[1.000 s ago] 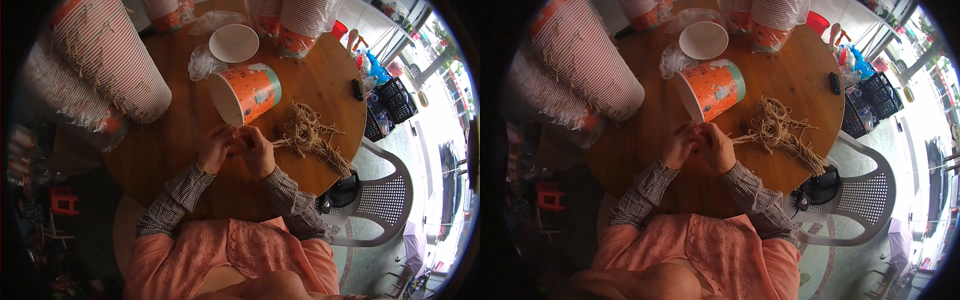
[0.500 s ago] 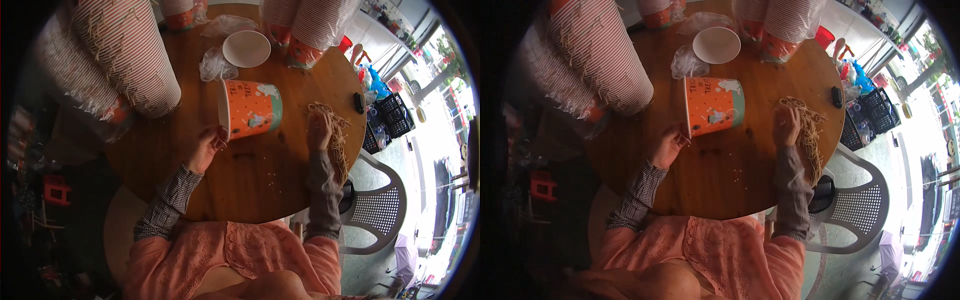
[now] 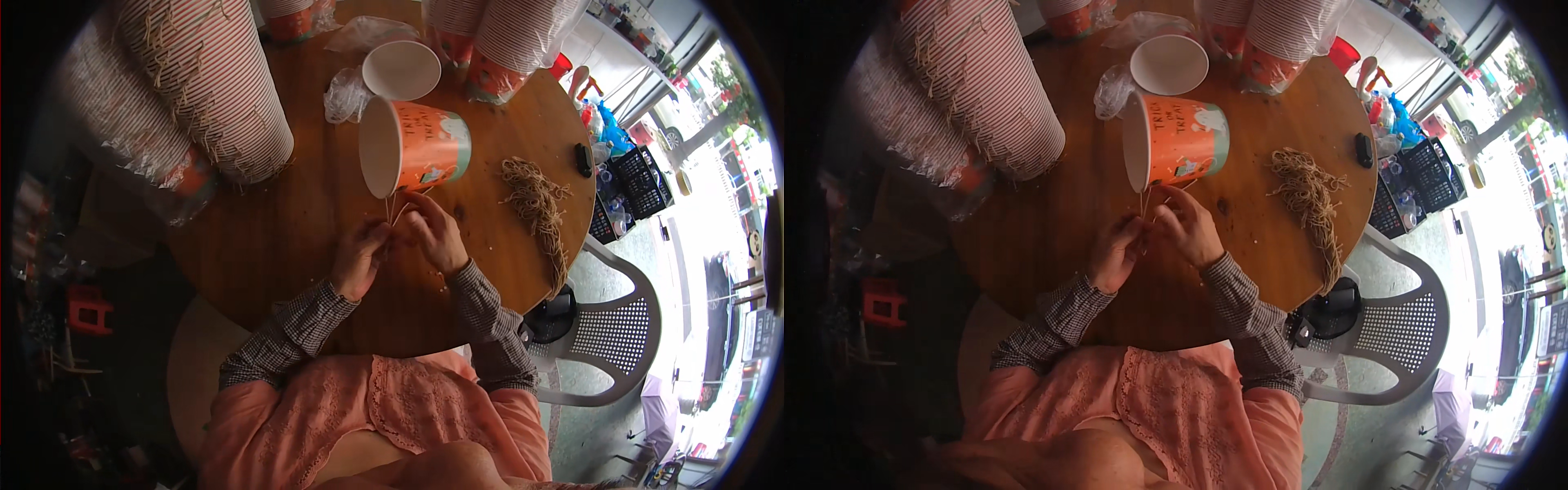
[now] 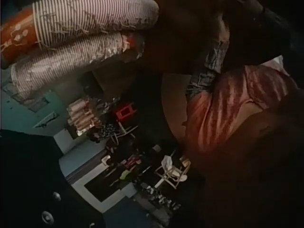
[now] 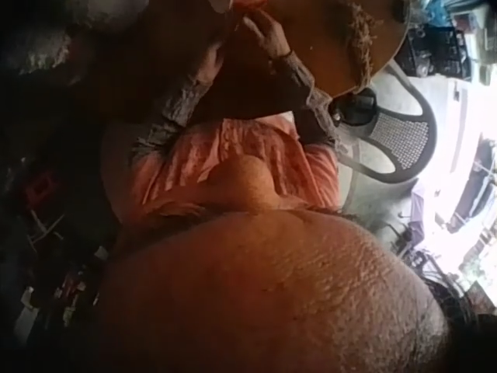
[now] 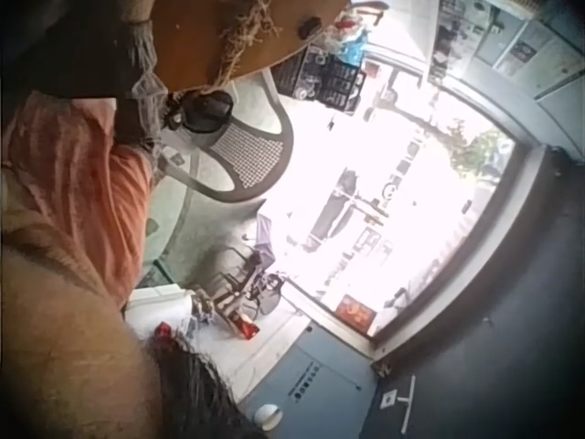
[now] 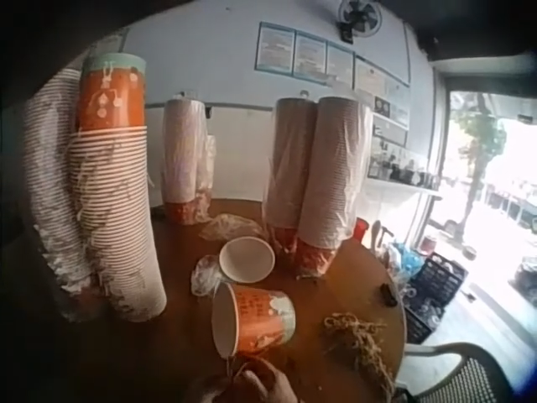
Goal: The person is attaching thin strings to paper buckets to create handles for holiday-themed packaging.
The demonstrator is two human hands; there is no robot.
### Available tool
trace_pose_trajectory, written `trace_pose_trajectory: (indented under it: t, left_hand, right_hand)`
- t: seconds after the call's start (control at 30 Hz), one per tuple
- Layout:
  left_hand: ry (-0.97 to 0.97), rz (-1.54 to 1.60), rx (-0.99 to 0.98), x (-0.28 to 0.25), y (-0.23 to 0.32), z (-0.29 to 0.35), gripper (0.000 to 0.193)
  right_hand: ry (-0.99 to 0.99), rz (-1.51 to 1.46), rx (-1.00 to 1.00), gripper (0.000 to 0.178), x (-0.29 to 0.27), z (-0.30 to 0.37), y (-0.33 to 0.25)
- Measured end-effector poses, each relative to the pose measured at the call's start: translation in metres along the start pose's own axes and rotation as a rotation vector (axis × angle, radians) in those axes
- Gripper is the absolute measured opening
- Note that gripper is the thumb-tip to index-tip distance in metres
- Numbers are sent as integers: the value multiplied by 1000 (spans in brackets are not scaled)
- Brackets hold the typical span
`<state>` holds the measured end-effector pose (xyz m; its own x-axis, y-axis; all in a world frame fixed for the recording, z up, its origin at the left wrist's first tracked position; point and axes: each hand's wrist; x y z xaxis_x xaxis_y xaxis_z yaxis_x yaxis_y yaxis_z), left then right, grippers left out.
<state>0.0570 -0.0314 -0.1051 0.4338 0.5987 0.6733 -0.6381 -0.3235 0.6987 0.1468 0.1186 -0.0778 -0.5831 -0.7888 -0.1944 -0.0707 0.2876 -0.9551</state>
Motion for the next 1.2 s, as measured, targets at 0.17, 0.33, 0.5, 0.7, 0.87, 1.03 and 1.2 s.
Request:
trace_pose_trajectory:
  t: [0.17, 0.33, 0.5, 0.7, 0.87, 1.03, 1.2]
  left_hand:
    - [-46, 48, -177, 19, -6, -5, 15]
    - [-125, 88, -202, 37, -7, -22, 15]
    - [-94, 44, -191, 30, -9, -24, 14]
    - [-70, 97, -517, 8, 21, 9, 37]
    - [-89, 25, -458, -20, 35, 12, 33]
    - [-93, 2, -351, -32, 38, -14, 22]
    - [-100, 156, -454, -20, 39, -39, 15]
  right_hand:
    - [-50, -270, 410, 47, -9, 38, -4]
    - [84, -622, 599, 32, 0, 81, -12]
    - [-83, -509, 428, 22, 4, 85, -18]
    - [-45, -139, 263, 19, 32, 80, -17]
    - [-49, -214, 231, 19, 50, 71, -17]
    - [-85, -121, 270, 18, 56, 67, -21]
    - [-52, -153, 217, 13, 53, 66, -13]
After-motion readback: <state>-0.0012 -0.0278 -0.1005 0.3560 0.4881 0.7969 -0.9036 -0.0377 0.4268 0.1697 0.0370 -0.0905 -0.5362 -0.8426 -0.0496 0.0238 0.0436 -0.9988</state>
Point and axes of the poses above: each hand's wrist, its own z-axis away from the middle knuckle, its own x-axis out of the palm, y = z × x, and after that the axes turned 8 degrees about y, right-handed
